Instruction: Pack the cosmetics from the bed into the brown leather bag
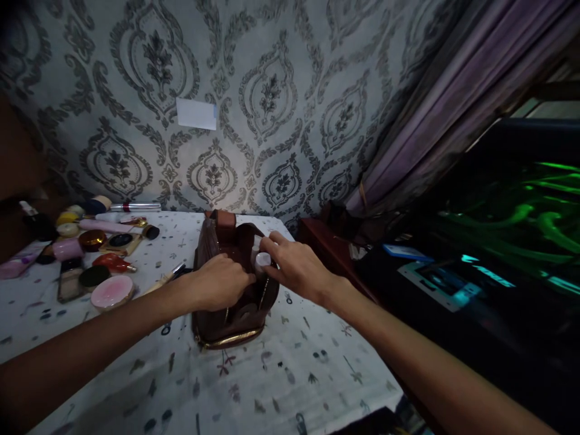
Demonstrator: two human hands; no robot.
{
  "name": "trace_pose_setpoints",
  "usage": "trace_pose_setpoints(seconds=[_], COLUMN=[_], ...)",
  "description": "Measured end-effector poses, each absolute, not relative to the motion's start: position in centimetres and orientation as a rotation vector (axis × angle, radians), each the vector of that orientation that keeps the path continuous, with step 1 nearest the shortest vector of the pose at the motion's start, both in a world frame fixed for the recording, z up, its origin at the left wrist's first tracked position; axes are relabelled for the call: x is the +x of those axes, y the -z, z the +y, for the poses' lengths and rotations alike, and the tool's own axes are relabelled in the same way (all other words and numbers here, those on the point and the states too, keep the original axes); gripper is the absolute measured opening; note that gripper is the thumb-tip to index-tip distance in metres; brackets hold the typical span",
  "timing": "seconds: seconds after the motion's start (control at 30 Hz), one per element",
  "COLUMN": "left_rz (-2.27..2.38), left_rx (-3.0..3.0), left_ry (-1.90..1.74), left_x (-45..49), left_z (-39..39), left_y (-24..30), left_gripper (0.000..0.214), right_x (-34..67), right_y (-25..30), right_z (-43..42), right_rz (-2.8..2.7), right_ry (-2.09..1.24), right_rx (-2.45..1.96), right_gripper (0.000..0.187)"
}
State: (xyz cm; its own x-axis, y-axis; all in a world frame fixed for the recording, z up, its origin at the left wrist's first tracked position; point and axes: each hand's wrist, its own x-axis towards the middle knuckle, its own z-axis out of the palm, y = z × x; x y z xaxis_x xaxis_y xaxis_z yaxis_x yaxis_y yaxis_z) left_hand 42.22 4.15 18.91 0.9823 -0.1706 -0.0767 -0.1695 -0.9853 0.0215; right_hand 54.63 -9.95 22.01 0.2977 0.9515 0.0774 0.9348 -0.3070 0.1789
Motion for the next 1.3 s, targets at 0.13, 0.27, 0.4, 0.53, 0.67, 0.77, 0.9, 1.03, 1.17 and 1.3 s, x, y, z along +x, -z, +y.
trace_pose_setpoints(seconds=[0.13, 0.27, 0.4, 0.53, 0.67, 0.77, 0.9, 1.03, 1.17, 1.3], left_rz=[-0.181, -0.142, -0.168, -0.157, -0.161, -0.144, -0.219, -0.310, -0.306, -0.274], left_rx=[3.004, 2.893, 2.953, 3.007, 3.039, 3.047, 2.999, 3.011, 3.067, 3.070], left_ry=[-0.154, -0.331, -0.249, -0.115, -0.079, -0.102, -0.127, 0.027, 0.126, 0.185], left_x=[41.7, 41.5, 41.7, 42.0, 42.3, 42.4, 42.9, 44.2, 45.1, 45.6], left_z=[4.5, 4.9, 4.7, 4.2, 3.9, 4.1, 5.1, 5.9, 5.8, 5.6], left_y=[-18.6, -18.0, -18.2, -19.0, -19.5, -19.3, -19.3, -19.7, -19.6, -19.4], left_gripper=[0.034, 0.040, 0.037, 0.033, 0.027, 0.033, 0.045, 0.055, 0.063, 0.070], right_x=[54.3, 54.2, 54.2, 54.3, 54.4, 54.4, 54.6, 54.6, 54.8, 55.2], right_y=[-20.5, -20.1, -20.1, -19.7, -19.3, -19.3, -19.0, -18.4, -18.0, -17.4], right_z=[-11.4, -11.7, -11.3, -11.3, -11.2, -11.1, -11.2, -11.4, -11.4, -11.4], right_rz=[1.672, 1.651, 1.678, 1.723, 1.761, 1.803, 1.877, 1.913, 1.882, 1.922], right_ry=[-0.251, -0.161, -0.240, -0.220, -0.134, -0.076, -0.097, -0.162, -0.168, -0.214], right_rx=[2.626, 2.639, 2.623, 2.634, 2.757, 2.809, 2.832, 2.895, 2.917, 2.889], right_gripper=[0.020, 0.027, 0.019, 0.011, 0.013, 0.017, 0.015, 0.013, 0.013, 0.015])
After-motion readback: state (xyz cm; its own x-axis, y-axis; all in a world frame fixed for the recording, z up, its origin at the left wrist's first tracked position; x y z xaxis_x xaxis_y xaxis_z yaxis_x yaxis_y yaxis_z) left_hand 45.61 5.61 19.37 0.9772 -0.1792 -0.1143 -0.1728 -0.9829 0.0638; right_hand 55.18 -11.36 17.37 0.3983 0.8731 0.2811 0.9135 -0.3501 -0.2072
